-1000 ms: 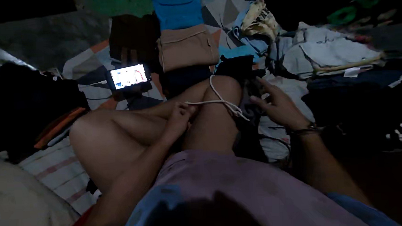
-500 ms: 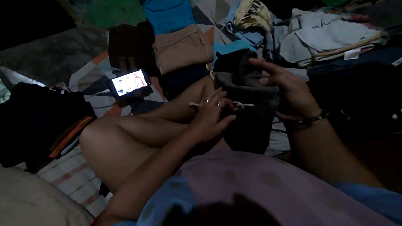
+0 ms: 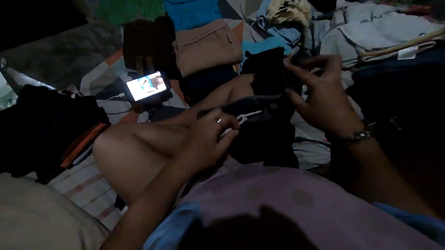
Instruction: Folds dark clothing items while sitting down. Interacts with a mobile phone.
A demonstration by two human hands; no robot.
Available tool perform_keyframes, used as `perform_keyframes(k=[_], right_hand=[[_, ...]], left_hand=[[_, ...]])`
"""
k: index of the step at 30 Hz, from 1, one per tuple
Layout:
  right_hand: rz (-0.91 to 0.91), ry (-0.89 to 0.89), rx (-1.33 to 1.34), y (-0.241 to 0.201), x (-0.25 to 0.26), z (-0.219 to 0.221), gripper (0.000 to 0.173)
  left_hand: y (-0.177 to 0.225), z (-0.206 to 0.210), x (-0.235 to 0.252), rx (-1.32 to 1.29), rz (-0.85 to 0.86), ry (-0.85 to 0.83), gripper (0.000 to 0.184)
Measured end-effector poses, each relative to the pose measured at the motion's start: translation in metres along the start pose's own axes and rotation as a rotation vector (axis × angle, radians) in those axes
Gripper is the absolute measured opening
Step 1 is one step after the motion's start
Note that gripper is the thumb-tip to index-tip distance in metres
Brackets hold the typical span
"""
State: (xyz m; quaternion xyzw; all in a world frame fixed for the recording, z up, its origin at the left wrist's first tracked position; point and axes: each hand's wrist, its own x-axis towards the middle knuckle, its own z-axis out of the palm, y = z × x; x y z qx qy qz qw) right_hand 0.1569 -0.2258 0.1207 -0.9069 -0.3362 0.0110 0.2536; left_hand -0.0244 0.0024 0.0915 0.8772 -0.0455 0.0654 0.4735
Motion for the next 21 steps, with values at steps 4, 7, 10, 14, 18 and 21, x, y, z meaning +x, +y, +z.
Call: perform_keyframes(k=[4, 7, 10, 14, 18, 21], right_hand=[[-0.114, -0.096, 0.295, -0.011, -0.019, 0.000, 0.035], [-0.042, -0.358, 0.564, -0.028, -0.027, 0.009, 0.038], [0.006, -0.477, 0.413, -0.027, -0.032, 0.035, 0.058], [0.128, -0.560, 0.502, -0.017, -0.033, 0.043, 0.043], [0.206, -0.635, 0.801, -0.001, -0.031, 0.031, 0.047], [0.141, -0.642, 0.897, 0.008, -0.026, 0.022, 0.055]], left_hand=[[0.003, 0.002, -0.015, -0.188, -0.015, -0.075, 0.024], [0.015, 0.003, -0.016, -0.239, 0.108, -0.166, 0.026], [0.023, 0.025, -0.011, -0.143, 0.312, -0.258, 0.024], [0.027, 0.039, -0.008, -0.111, 0.136, -0.436, 0.040], [0.010, 0.037, 0.003, -0.364, -0.312, -0.148, 0.038], [-0.001, 0.039, 0.016, -0.226, -0.380, 0.013, 0.029]])
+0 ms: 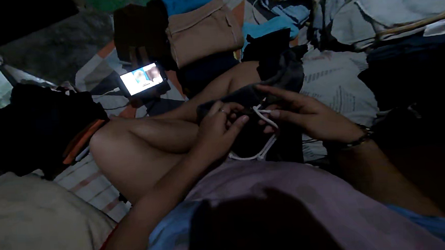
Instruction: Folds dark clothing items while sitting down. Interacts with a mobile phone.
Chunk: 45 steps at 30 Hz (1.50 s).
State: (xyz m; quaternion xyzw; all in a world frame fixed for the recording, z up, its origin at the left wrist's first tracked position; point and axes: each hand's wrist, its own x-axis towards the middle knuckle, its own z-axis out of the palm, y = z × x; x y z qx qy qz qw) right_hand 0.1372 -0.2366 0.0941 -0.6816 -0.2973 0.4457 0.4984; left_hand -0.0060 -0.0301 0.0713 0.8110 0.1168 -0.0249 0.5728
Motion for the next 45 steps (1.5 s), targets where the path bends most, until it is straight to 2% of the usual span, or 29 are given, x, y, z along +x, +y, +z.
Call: perform_keyframes(k=[4, 8, 12, 14, 16, 19, 23, 28, 31, 33, 35, 37, 39, 43, 45], right_hand=[[-0.090, -0.052, -0.146, -0.006, -0.002, -0.006, 0.052], [-0.018, 0.008, -0.120, -0.004, 0.000, 0.003, 0.054], [0.042, 0.224, -0.072, -0.001, 0.006, 0.025, 0.065], [0.046, 0.284, -0.182, 0.003, 0.010, 0.032, 0.054], [0.069, 0.257, -0.383, 0.003, 0.015, 0.035, 0.042], [0.141, 0.162, -0.649, 0.000, 0.015, 0.040, 0.041], [0.052, 0.298, -0.766, 0.002, 0.009, 0.036, 0.037], [-0.097, 0.217, -0.513, -0.007, 0.006, 0.038, 0.033], [-0.135, 0.252, -0.363, -0.007, 0.009, 0.043, 0.034], [-0.026, 0.220, -0.182, -0.014, 0.009, 0.038, 0.032], [0.137, 0.158, 0.011, -0.020, 0.010, 0.030, 0.032], [0.184, 0.159, 0.132, -0.016, 0.012, 0.025, 0.030], [0.137, 0.210, 0.151, -0.011, 0.011, 0.019, 0.026], [0.006, 0.340, -0.261, -0.007, 0.005, 0.002, 0.015], [-0.062, 0.373, -0.464, -0.003, 0.003, -0.007, 0.013]], left_hand=[[0.007, 0.009, 0.019, 0.064, 0.044, -0.093, 0.039], [0.016, 0.014, 0.026, 0.193, 0.101, -0.199, 0.046], [0.009, 0.023, 0.016, -0.086, 0.070, -0.159, 0.049], [0.002, 0.029, 0.014, -0.278, 0.019, -0.097, 0.044], [-0.001, 0.033, 0.014, -0.423, -0.057, -0.038, 0.037], [0.001, 0.034, 0.010, -0.480, -0.133, -0.026, 0.027], [-0.005, 0.032, 0.009, -0.455, -0.134, -0.045, 0.031], [0.006, 0.035, 0.009, -0.515, -0.207, -0.034, 0.024], [0.005, 0.036, 0.012, -0.629, -0.248, -0.027, 0.031], [0.004, 0.034, 0.014, -0.695, -0.262, -0.050, 0.033], [0.006, 0.031, 0.016, -0.716, -0.279, -0.099, 0.024], [0.011, 0.025, 0.018, -0.662, -0.334, -0.134, 0.018], [0.014, 0.016, 0.022, -0.476, -0.325, -0.136, 0.021], [0.007, 0.008, 0.020, -0.004, -0.160, -0.057, 0.021], [0.004, 0.004, 0.020, 0.114, -0.087, -0.015, 0.018]])
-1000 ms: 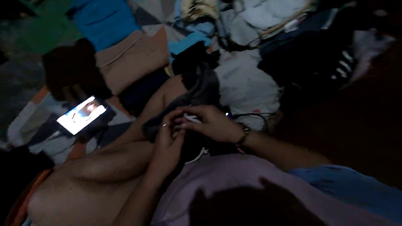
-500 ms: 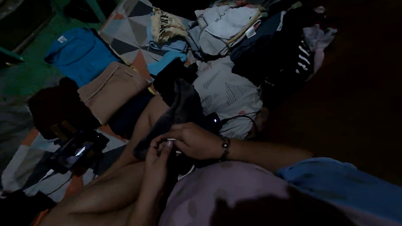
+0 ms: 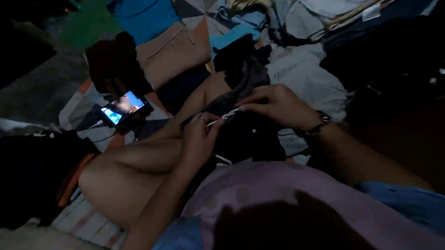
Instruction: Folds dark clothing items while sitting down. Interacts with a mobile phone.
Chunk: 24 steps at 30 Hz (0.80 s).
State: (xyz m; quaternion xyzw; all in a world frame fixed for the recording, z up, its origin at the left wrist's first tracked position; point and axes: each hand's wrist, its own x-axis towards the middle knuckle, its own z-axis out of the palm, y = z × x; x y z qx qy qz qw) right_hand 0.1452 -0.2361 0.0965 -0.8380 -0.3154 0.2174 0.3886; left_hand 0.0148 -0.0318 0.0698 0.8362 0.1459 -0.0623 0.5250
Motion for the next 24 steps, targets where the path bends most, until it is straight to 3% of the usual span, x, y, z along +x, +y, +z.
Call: perform_keyframes(k=[8, 10, 12, 15, 17, 20, 22, 24], right_hand=[[-0.142, -0.019, -0.141, 0.014, 0.005, -0.017, 0.014], [-0.288, 0.032, -0.248, 0.014, 0.014, -0.014, 0.015], [-0.420, 0.094, -0.355, 0.009, 0.026, -0.006, 0.020], [-0.535, 0.298, -0.439, -0.003, 0.042, 0.015, 0.018], [-0.488, 0.327, -0.363, -0.011, 0.040, 0.022, 0.027], [-0.242, 0.136, -0.155, -0.018, 0.021, 0.019, 0.041], [-0.134, 0.010, -0.124, -0.012, 0.008, 0.020, 0.049], [-0.070, -0.032, -0.097, -0.004, -0.001, 0.027, 0.062]], left_hand=[[-0.002, -0.003, -0.004, 0.098, 0.033, 0.000, 0.017], [0.002, -0.005, -0.005, 0.171, 0.163, 0.001, 0.020], [0.004, -0.004, -0.004, 0.220, 0.404, 0.028, 0.020], [0.008, 0.001, 0.003, 0.234, 0.634, 0.004, 0.019], [0.001, 0.004, 0.005, 0.239, 0.692, -0.108, 0.027], [-0.012, 0.001, 0.003, 0.035, 0.665, -0.300, 0.038], [-0.013, -0.003, 0.006, -0.162, 0.579, -0.259, 0.029], [-0.014, -0.007, 0.015, -0.184, 0.463, -0.150, 0.017]])
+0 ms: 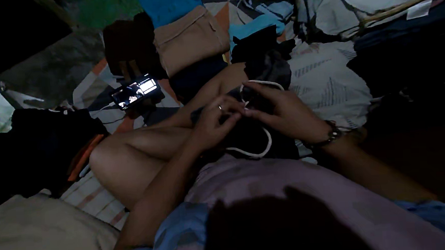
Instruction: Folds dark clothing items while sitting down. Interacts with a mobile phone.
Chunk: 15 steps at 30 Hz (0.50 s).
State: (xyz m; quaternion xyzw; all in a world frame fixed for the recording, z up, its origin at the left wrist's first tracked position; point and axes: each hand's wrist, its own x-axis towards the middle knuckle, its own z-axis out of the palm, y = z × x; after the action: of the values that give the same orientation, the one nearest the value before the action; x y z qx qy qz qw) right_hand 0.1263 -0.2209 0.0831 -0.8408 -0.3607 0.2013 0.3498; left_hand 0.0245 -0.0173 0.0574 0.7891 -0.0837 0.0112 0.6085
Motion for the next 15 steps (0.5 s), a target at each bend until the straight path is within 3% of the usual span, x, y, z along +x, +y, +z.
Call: perform_keyframes(k=[3, 6, 8, 12, 15], right_hand=[[0.055, 0.020, -0.053, 0.001, -0.005, 0.012, 0.078], [0.014, 0.037, -0.135, -0.001, -0.003, 0.016, 0.067], [0.018, 0.037, -0.071, 0.002, -0.003, 0.013, 0.060], [0.091, -0.016, 0.193, 0.015, -0.002, 0.002, 0.053], [0.085, -0.052, 0.245, 0.017, -0.001, -0.010, 0.050]], left_hand=[[-0.009, -0.007, 0.020, 0.244, -0.030, -0.031, 0.025], [-0.005, -0.009, 0.041, 0.589, -0.014, -0.247, 0.035], [-0.012, -0.012, 0.049, 0.667, 0.035, -0.322, 0.030], [-0.014, -0.022, 0.048, 0.788, 0.114, -0.284, 0.024], [-0.002, -0.029, 0.035, 0.826, 0.134, -0.232, 0.027]])
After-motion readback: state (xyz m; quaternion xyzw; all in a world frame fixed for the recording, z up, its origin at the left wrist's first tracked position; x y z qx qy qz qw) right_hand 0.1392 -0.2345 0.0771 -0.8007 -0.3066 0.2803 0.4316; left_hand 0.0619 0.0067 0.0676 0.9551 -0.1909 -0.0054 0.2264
